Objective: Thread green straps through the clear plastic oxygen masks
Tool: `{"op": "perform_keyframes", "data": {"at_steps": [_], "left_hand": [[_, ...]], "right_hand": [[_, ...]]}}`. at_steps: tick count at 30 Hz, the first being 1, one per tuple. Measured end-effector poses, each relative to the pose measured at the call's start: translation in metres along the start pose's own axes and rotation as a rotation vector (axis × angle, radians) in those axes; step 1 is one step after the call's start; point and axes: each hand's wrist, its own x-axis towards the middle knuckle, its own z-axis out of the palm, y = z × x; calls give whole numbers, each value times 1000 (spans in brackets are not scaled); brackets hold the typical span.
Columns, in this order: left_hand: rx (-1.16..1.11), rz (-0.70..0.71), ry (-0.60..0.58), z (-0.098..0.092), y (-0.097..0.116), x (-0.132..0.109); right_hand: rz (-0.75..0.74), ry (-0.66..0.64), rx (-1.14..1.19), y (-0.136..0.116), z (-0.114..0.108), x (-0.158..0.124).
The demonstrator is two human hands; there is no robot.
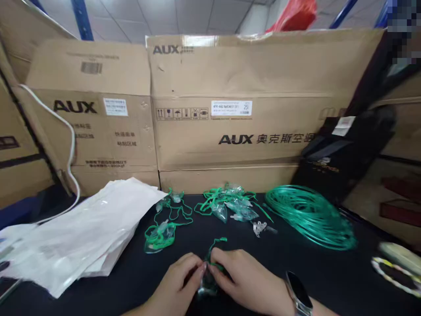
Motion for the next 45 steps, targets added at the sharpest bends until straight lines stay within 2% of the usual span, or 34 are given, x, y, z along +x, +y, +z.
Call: {"op": "perform_keyframes", "data": {"at_steps": [9, 17, 45], "left_hand": [[-50, -10, 13, 1, -3, -3], [-45, 18, 21, 2, -7, -4], [-41, 35, 30, 3, -8, -1]], "right_hand": [[8, -21, 160, 6, -2, 1], [-8, 6, 52, 0, -2, 0], [-2, -11, 60, 0, -3, 1]]}}
